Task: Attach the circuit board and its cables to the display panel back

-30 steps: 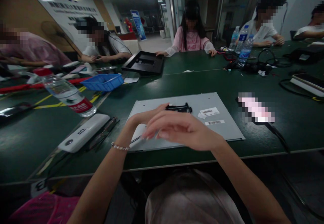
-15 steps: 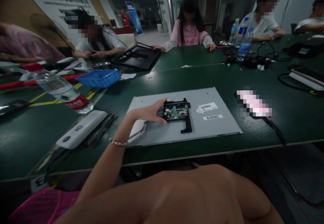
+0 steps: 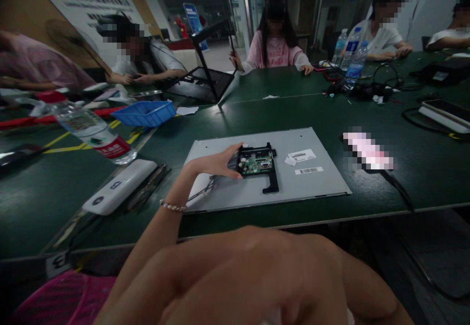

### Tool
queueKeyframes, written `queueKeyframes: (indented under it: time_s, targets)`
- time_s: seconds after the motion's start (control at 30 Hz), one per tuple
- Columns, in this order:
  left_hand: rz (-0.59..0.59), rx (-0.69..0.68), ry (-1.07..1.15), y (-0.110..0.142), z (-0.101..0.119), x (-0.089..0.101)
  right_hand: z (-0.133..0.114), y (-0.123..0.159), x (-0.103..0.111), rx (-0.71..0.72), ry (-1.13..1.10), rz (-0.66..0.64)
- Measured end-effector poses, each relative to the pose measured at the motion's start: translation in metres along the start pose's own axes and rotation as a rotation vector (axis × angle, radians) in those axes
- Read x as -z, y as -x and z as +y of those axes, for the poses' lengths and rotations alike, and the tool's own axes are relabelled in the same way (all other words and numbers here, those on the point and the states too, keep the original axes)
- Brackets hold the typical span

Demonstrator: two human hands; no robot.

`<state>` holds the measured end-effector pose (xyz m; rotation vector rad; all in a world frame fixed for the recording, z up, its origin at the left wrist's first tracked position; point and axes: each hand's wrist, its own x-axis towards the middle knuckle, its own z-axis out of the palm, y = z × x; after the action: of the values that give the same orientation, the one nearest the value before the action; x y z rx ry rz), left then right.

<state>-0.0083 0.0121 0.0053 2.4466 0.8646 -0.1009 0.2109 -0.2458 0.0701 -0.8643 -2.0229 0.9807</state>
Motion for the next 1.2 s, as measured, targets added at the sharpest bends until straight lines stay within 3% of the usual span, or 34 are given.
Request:
queueKeyframes:
  time_s: [0.03,0.07,0.13,0.2,0.37,0.43,0.5,1.07,1.2]
  targets:
    - [0.002,0.005,0.001,0.000,0.001,0.000,0.005,-0.007,0.000,-0.149,0.393,0.006]
    - [0.008,0.004,0.001,0.001,0.003,0.000,0.009,-0.016,0.002,-0.167,0.450,0.011]
    - [0.024,-0.013,-0.002,0.001,0.005,0.000,0.020,-0.035,0.017,-0.022,0.284,-0.010]
    - [0.031,-0.020,-0.009,0.001,0.004,-0.001,0.042,-0.053,0.041,-0.004,0.195,0.015]
    - [0.013,-0.008,0.003,0.001,0.001,-0.001,0.130,-0.068,0.095,-0.405,0.591,0.135]
    - [0.008,-0.010,0.018,0.001,0.001,-0.001,0.157,-0.065,0.102,-0.525,0.647,0.111]
    - [0.008,-0.017,0.024,0.002,0.001,-0.001,0.171,-0.063,0.102,-0.558,0.636,0.072]
    - [0.030,-0.057,0.011,0.000,-0.002,-0.001,0.173,-0.060,0.093,-0.525,0.349,0.072]
    - [0.026,-0.074,0.012,0.000,-0.001,-0.001,0.170,-0.064,0.090,-0.556,0.379,0.071]
